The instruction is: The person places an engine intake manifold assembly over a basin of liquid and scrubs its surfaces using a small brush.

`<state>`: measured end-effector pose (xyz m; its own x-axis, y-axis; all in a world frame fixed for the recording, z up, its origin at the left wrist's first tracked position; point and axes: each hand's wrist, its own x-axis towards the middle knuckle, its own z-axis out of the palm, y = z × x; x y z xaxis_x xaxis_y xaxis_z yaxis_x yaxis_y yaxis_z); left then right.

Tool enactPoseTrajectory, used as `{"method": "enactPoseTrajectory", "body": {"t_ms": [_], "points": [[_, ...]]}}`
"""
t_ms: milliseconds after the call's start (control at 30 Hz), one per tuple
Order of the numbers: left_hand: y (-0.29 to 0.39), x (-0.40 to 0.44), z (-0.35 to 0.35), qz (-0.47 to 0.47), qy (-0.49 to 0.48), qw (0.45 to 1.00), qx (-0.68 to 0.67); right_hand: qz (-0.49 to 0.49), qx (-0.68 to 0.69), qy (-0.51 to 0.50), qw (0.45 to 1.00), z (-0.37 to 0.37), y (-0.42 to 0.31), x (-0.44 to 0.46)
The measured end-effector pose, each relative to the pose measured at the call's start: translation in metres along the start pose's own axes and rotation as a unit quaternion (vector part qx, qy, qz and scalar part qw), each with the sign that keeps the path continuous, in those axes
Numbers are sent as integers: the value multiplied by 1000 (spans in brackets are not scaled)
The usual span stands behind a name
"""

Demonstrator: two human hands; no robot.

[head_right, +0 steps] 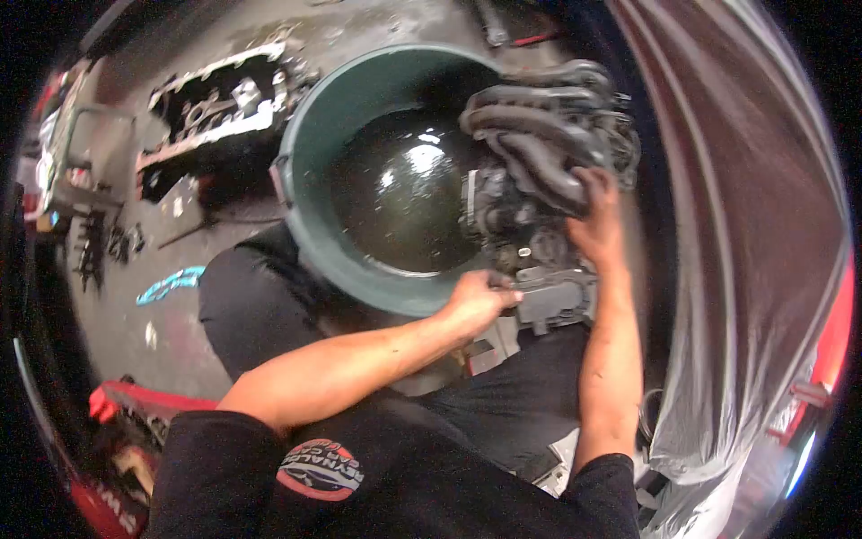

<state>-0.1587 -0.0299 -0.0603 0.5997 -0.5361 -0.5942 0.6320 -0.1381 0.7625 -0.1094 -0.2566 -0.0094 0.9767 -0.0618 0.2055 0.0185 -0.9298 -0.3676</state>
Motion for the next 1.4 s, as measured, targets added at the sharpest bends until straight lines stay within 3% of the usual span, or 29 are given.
{"method": "enactPoseTrajectory", "body": {"t_ms": [33,133,233,367,500,633,733,767,800,867,900,933,967,1000,1033,1067,1100,1133,1233,1400], "points": [[0,0,0,3,-4,1000,27,-18,-55,2,998,-4,-2,0],[6,-8,9,2,-8,1000,-10,-51,21,22,998,-7,10,-4],[1,-6,34,-1,23,996,-82,-14,-16,6,1000,-17,12,-2],[-14,6,53,-1,-11,986,-164,18,-6,-9,1000,-22,17,-4],[-10,11,41,20,-33,995,-89,23,18,-26,999,-19,29,-5],[-13,15,8,147,-18,982,118,-6,5,-40,999,-14,48,-7],[27,-15,-79,278,138,930,196,19,1,-41,999,-14,42,-7],[25,-10,-114,333,320,848,262,15,11,-48,999,-16,40,-7],[49,-34,-169,290,360,818,343,13,-8,-48,999,-18,35,-7],[45,-21,-265,246,624,734,102,-5,-2,-41,999,-13,47,-6],[32,-15,-320,199,693,687,90,-10,-7,-37,999,-15,53,-9],[2,-2,-366,154,703,688,95,12,8,-44,999,-16,46,-9],[-24,5,-394,76,669,731,111,20,-10,-35,999,-15,45,-9],[-49,15,-394,55,650,739,168,53,24,-34,998,-13,40,-11],[-95,51,-409,-39,596,759,260,86,59,-27,994,-12,35,-12],[-107,55,-390,-47,490,815,305,112,85,-30,990,-12,32,-11],[-97,54,-367,-115,356,836,401,137,115,-33,983,-10,30,-11],[-107,66,-357,-143,302,820,465,148,107,-37,983,-10,28,-11],[-137,91,-351,-192,295,783,513,156,71,-16,985,-5,33,-12],[-161,112,-358,-204,336,781,485,155,61,-22,986,-12,26,-7]]}}
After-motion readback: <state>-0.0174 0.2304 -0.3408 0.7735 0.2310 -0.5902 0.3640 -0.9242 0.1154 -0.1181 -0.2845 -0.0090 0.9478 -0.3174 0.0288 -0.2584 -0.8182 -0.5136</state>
